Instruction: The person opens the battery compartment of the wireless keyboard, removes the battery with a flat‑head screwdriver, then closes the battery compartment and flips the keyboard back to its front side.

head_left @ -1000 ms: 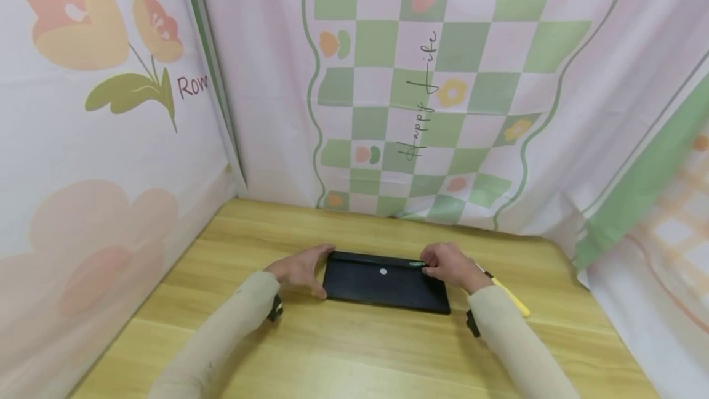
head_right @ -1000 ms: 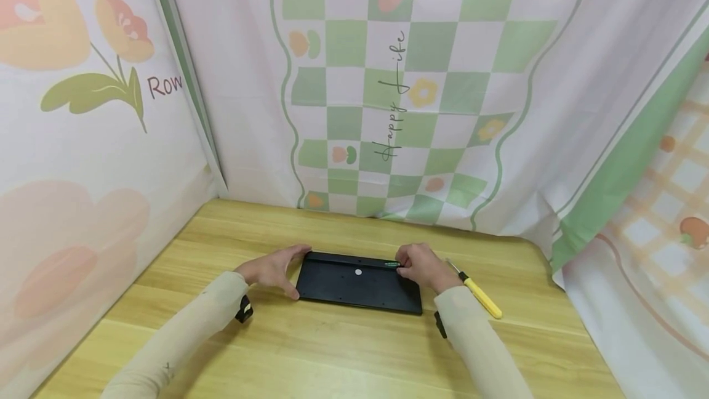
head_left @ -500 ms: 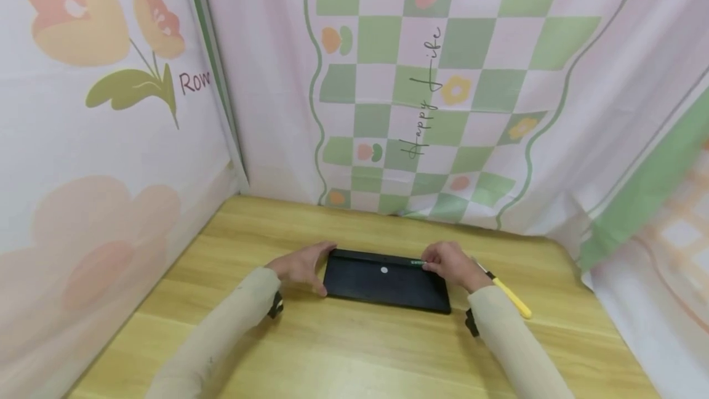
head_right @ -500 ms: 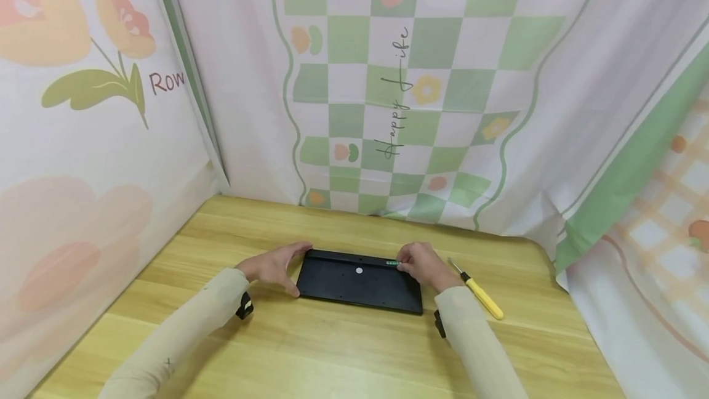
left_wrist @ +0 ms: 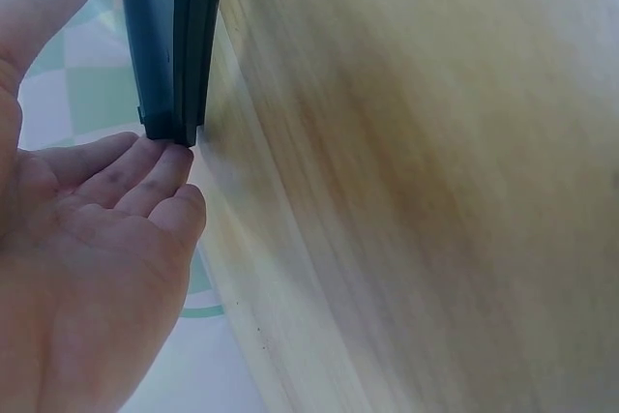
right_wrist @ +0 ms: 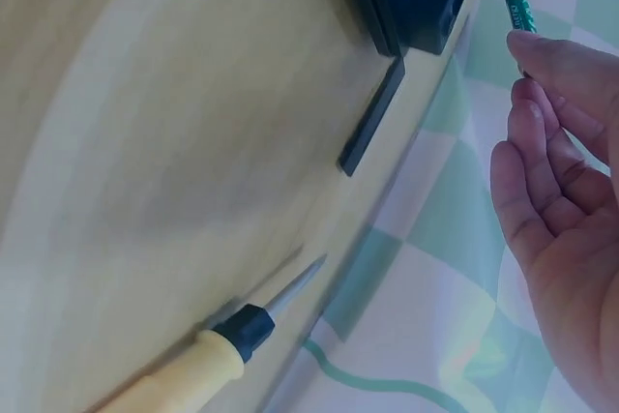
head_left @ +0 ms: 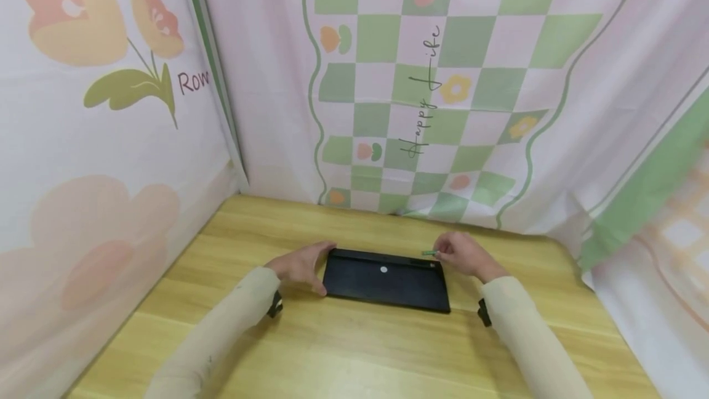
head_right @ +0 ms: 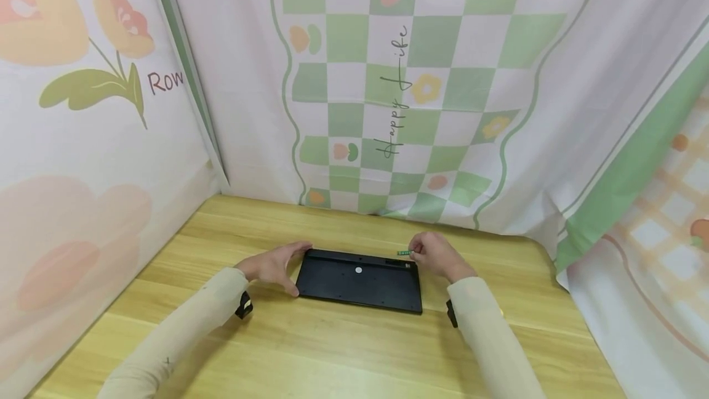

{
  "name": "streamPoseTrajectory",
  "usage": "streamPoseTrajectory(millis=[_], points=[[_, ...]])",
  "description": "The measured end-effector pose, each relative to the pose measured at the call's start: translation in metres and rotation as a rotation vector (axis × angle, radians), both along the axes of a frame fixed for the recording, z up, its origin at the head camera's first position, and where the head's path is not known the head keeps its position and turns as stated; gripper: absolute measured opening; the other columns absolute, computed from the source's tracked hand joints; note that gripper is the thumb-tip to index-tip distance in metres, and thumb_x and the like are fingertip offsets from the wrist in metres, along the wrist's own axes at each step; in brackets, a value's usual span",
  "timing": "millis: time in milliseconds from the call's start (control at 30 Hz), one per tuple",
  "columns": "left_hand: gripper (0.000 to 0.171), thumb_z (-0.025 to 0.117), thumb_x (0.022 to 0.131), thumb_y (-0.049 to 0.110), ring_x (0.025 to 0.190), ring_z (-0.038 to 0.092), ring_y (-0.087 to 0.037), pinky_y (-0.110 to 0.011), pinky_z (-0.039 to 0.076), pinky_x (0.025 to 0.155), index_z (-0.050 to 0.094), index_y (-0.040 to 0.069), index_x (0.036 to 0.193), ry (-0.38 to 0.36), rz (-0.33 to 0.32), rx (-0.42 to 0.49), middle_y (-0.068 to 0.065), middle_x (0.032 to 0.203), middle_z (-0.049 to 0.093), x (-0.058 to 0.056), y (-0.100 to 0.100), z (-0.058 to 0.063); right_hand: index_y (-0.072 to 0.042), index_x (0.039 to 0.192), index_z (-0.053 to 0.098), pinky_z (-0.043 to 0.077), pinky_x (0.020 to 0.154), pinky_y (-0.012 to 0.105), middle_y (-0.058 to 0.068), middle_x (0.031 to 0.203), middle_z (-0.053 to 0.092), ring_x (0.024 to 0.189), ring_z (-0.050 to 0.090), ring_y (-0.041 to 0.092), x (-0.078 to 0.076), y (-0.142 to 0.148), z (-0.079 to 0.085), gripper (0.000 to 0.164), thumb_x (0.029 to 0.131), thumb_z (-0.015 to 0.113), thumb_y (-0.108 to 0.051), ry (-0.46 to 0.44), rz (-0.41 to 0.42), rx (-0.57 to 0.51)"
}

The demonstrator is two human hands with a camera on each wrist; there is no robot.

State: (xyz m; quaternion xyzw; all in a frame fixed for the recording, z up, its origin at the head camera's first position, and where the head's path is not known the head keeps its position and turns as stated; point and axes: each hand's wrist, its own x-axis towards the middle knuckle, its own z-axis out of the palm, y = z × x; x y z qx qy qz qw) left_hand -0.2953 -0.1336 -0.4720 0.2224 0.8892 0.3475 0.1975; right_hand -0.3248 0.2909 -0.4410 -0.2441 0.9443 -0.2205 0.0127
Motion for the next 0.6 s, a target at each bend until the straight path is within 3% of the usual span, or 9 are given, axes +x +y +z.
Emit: streamPoseTrajectory(millis=[333,600], points=[[0.122,0.098,0.073,0.015,0.164,0.022,-0.033,-0.055,0.024,0.133,0.022,0.012,0.169,0.011,-0.003,-0.002,-0.011,0.177,0.022,-0.004,-0.001,0.000,-0.001,0.091,0.075,0.060,0.069,0.035,0.006,0.085,0.074,0.078,0.067,0.017,-0.018,-0.005,0.002,0.004,0.094,0.074,-0.004,0.048,-0.016,-0.007],[0.123,0.098,0.071,0.013,0.163,0.023,-0.035,-0.055,0.023,0.133,0.023,0.011,0.169,-0.008,-0.003,0.028,-0.012,0.177,0.023,-0.003,-0.001,-0.002,-0.004,0.088,0.074,0.061,0.072,0.039,0.007,0.086,0.073,0.080,0.068,0.019,-0.033,-0.013,-0.017,0.006,0.093,0.073,-0.003,0.059,-0.024,-0.002]])
